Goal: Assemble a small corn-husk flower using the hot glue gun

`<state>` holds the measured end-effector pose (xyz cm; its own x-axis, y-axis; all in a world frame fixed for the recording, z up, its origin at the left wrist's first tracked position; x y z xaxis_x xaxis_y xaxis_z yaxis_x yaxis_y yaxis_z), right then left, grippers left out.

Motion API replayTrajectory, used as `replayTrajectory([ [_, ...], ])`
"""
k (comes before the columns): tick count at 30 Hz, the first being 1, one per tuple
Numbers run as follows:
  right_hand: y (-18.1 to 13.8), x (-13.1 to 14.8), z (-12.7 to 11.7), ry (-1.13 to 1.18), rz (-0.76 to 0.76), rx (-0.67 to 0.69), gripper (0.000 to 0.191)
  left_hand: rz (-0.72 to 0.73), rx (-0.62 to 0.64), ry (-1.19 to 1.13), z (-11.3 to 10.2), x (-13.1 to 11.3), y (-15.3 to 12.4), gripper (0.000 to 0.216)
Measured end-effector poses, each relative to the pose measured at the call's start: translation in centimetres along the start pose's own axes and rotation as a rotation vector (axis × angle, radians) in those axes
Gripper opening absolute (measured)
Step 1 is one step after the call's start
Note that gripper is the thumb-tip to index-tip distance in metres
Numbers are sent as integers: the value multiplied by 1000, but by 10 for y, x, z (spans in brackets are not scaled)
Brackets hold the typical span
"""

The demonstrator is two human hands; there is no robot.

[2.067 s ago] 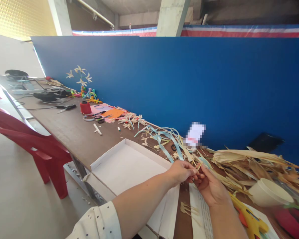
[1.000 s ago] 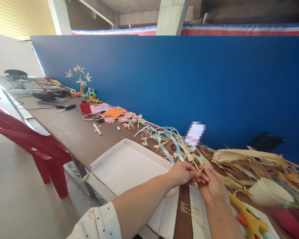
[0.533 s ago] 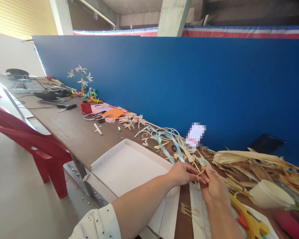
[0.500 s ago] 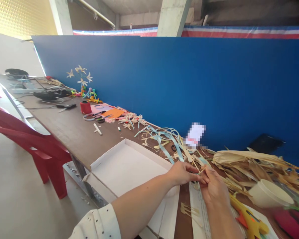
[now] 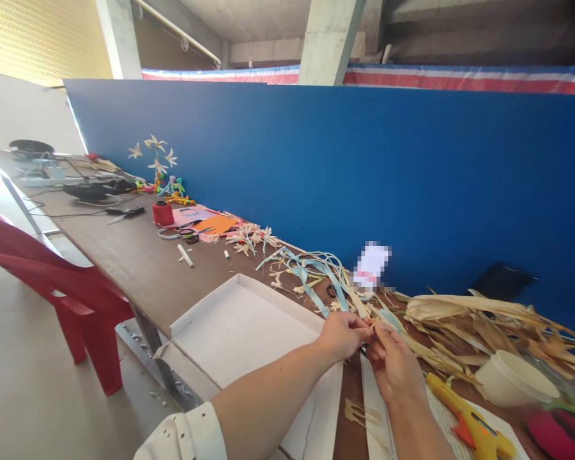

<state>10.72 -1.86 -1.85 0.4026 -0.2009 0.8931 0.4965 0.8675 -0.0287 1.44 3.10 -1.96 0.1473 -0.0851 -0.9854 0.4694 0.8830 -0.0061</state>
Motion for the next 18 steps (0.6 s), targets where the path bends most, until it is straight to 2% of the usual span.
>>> replayTrajectory([
  [5,1,-1,-3,44,77,6,33,13,26,-6,-1,-3,-2,13],
  [11,-1,1,-2,65,108,10,31,-44,56,42,0,-1,-4,9],
  [18,-1,0,-2,165,144,12,29,-49,106,-90,5,3,-4,21],
])
Point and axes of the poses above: each hand's wrist, its own y-axis towards the middle knuckle, its own z-axis out of the palm, x = y × z, the point moved 5 cm from there along y, towards the middle knuckle, and after that the axes turned 2 degrees about z, right-handed, at the moved point
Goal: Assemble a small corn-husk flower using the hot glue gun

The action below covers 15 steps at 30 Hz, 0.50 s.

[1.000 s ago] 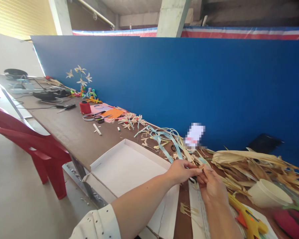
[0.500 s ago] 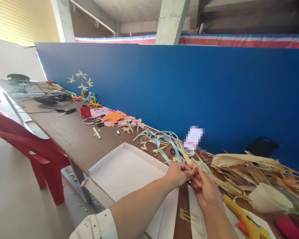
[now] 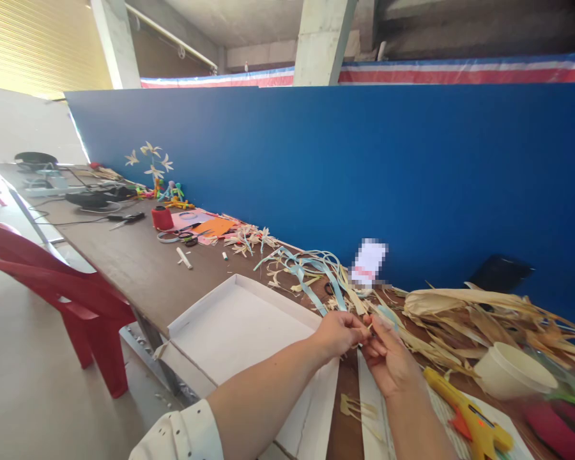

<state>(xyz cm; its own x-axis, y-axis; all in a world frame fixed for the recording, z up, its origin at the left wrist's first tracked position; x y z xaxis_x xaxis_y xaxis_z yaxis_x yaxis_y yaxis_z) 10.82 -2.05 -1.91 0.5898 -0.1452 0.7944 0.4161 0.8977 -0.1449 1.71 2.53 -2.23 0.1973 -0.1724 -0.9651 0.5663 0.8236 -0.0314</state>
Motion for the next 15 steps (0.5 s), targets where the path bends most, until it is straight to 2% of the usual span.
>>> replayTrajectory([
  [9,1,-7,0,93,39,-48,29,8,72,-167,4,-2,1,42],
  [15,-3,-1,6,38,73,74,32,36,91,-217,3,-5,0,43],
])
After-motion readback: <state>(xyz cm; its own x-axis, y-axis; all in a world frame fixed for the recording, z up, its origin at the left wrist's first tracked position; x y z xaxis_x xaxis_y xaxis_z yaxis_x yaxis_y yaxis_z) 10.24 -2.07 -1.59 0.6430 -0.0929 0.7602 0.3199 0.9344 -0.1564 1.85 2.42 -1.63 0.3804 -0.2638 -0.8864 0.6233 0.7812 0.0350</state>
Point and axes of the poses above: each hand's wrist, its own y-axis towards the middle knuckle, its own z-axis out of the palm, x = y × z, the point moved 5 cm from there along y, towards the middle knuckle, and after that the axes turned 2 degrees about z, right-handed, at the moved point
